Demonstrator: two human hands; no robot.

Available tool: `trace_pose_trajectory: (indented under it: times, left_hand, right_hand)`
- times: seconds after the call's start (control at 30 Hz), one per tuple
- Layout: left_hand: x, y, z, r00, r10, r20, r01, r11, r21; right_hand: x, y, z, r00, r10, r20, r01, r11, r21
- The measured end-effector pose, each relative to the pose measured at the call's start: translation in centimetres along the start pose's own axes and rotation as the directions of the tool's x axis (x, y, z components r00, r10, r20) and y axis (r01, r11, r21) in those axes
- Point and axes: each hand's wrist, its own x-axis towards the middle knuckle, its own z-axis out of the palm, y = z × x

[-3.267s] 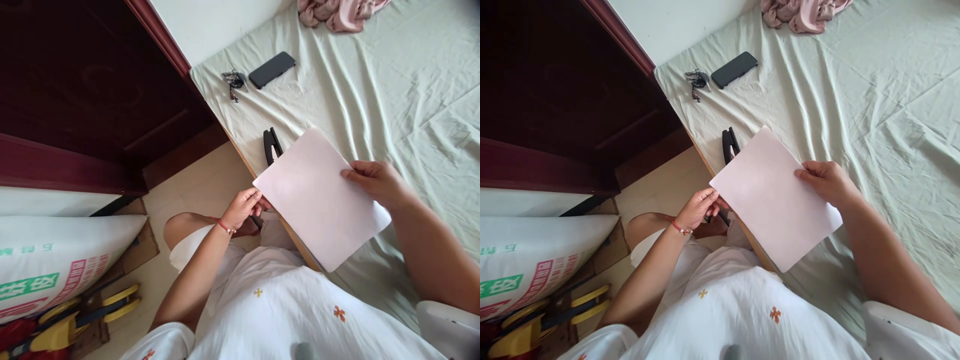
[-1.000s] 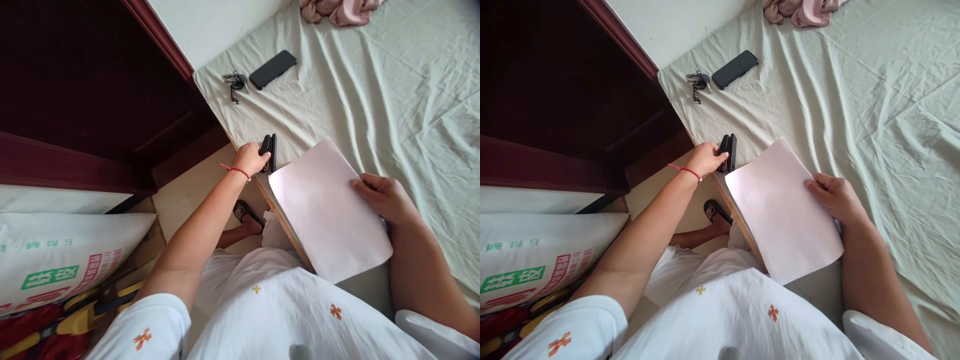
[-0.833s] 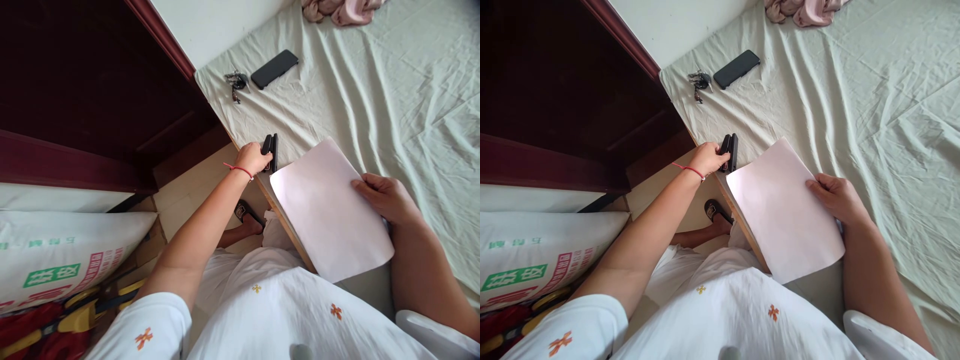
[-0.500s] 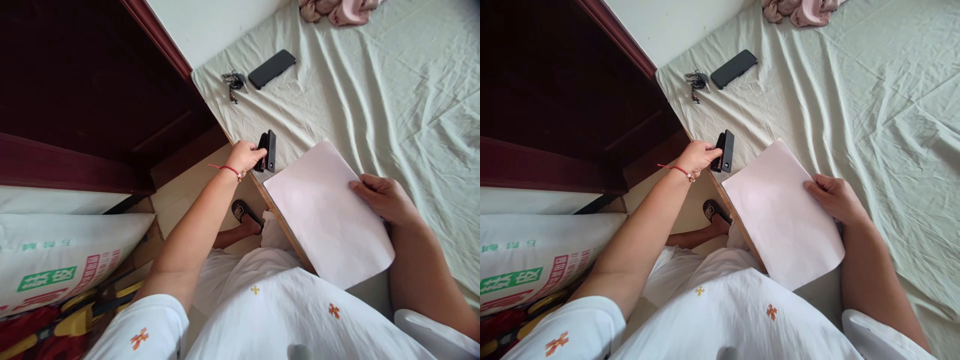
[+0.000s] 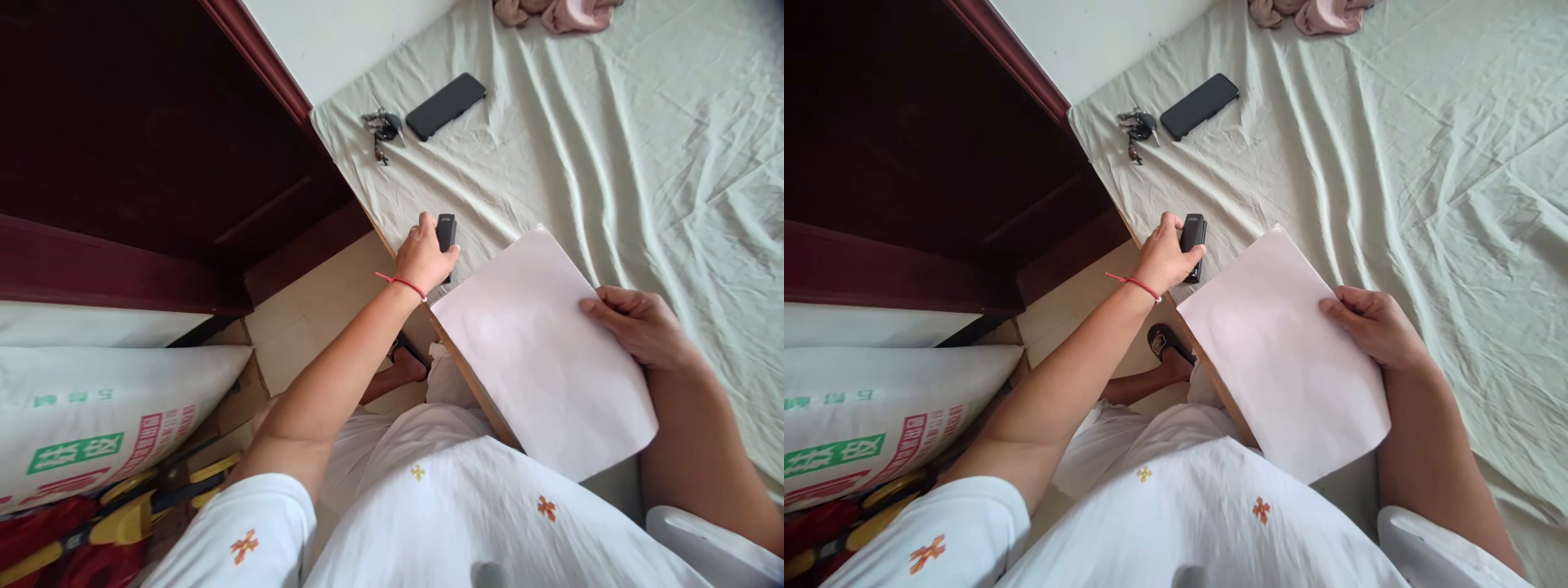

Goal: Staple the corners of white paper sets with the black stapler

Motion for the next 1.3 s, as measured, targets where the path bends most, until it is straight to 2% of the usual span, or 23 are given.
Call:
trace_pose_trajectory:
  times: [0.13,0.3,0.37,0.53,0.73,0.83,0.87,0.93,1.0,1.07,1.13,1.3]
  left_hand:
    - [-0.1,0.5,0.5,0.998,-0.023,0.052,0.025,0.999,-0.044]
    - [0.3,-0.3,1.6,0.997,-0.007,0.072,0.031,0.944,-0.329]
    - [0.2,-1.0,1.8,0.998,-0.006,0.069,0.031,0.927,-0.375]
    - [-1.3,-3.5,1.7,0.993,0.093,-0.073,-0.110,0.956,-0.273]
    - [-3.8,-5.6,2.8,0.979,0.201,-0.033,-0.202,0.933,-0.298]
    - [-4.2,-6.3,3.4,0.957,0.260,-0.125,-0.286,0.916,-0.281]
    - [-4.2,-6.5,3.5,0.938,0.305,-0.167,-0.341,0.903,-0.262]
    - [-4.2,-6.9,3.8,0.870,0.440,-0.221,-0.482,0.854,-0.196]
    - [-4.2,-7.2,4.1,0.794,0.572,-0.209,-0.602,0.789,-0.127]
    - [-4.3,-7.3,4.5,0.752,0.636,-0.174,-0.655,0.750,-0.092]
    - [-4.5,-7.3,5.1,0.758,0.634,-0.153,-0.649,0.757,-0.078]
    - [-4.5,-6.8,5.8,0.821,0.543,-0.176,-0.556,0.831,-0.025]
  right_hand:
    - [-0.2,-0.7,0.1,1.000,0.009,0.012,-0.009,1.000,-0.014]
    - [0.1,-0.3,0.1,0.998,0.025,-0.058,-0.023,0.999,0.027]
    - [0.3,-0.1,0.1,0.996,0.039,-0.081,-0.036,0.999,0.036]
    - [0.5,-0.1,0.1,0.986,0.086,-0.142,-0.074,0.994,0.086]
    - [0.6,-0.8,0.5,0.966,0.104,-0.235,-0.071,0.987,0.147]
    - [0.3,-1.2,0.6,0.955,0.103,-0.278,-0.059,0.985,0.165]
    - [0.2,-1.3,0.6,0.954,0.101,-0.282,-0.055,0.985,0.164]
    - [-0.1,-1.5,0.7,0.954,0.094,-0.284,-0.050,0.987,0.156]
    - [-0.3,-1.5,0.7,0.955,0.095,-0.281,-0.054,0.987,0.151]
    - [-0.4,-1.5,0.7,0.953,0.106,-0.284,-0.065,0.986,0.151]
    - [-0.4,-1.4,0.6,0.950,0.122,-0.288,-0.081,0.985,0.152]
    - [-0.5,-1.2,0.6,0.951,0.139,-0.277,-0.094,0.981,0.168]
